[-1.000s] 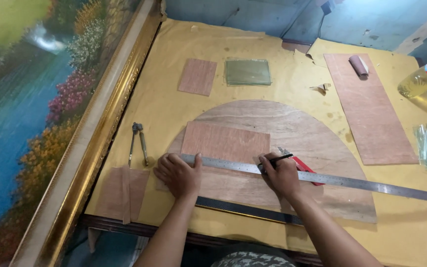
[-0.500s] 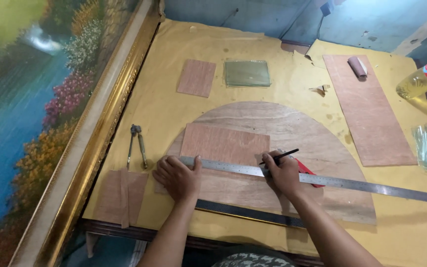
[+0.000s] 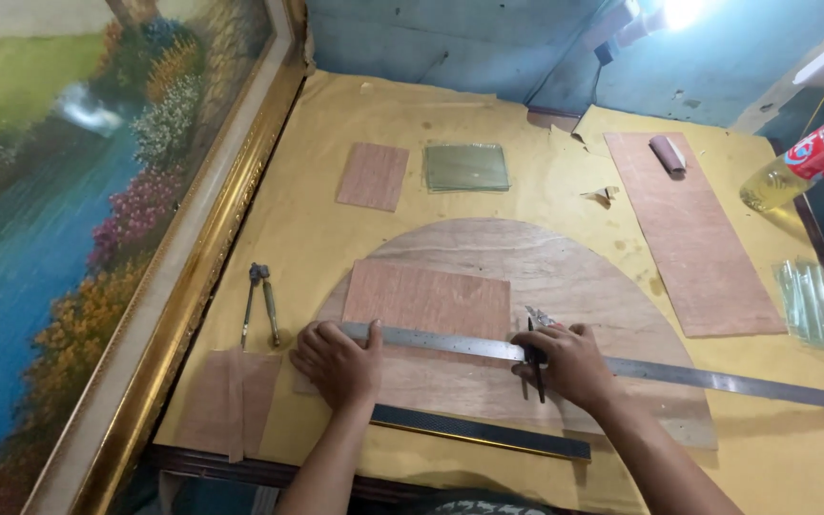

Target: Measuring and marking wooden panels on a workbench using a ruler, pencil, and compass for layout.

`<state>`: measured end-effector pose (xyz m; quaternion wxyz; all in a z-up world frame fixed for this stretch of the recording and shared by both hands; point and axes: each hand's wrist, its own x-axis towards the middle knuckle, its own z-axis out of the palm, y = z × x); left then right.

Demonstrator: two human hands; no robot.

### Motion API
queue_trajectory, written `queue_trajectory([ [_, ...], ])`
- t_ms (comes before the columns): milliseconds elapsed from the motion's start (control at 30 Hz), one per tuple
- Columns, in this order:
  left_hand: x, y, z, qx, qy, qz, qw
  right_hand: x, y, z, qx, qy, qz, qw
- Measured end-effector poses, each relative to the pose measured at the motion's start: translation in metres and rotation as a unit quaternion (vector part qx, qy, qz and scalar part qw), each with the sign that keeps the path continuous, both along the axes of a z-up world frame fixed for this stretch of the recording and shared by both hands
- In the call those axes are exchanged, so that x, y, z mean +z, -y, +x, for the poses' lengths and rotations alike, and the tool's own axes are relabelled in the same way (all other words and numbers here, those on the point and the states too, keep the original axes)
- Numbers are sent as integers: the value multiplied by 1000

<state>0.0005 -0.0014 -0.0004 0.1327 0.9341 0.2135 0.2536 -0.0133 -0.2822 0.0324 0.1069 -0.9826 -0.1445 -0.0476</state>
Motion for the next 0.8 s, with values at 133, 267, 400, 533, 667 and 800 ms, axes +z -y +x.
queue_trajectory([
  [133, -7, -1, 1, -13, 24, 7, 1000, 3, 5, 10, 56, 24, 55, 997],
  [267, 6, 11, -2, -167, 126, -38, 977, 0, 21, 32, -7, -7, 130, 991],
  [400, 12, 31, 4, -225, -26, -67, 972, 14, 32, 59, -13, -2, 133, 991],
  [533, 16, 35, 8, -226, -190, -82, 952, -15, 49, 93, -27, 13, 150, 988],
  [667, 23, 31, 2, -224, -269, -39, 936, -30, 49, 109, -31, -12, 123, 992],
  [800, 25, 26, 1, -232, -310, -62, 920, -49, 39, 106, -14, -51, 147, 988],
])
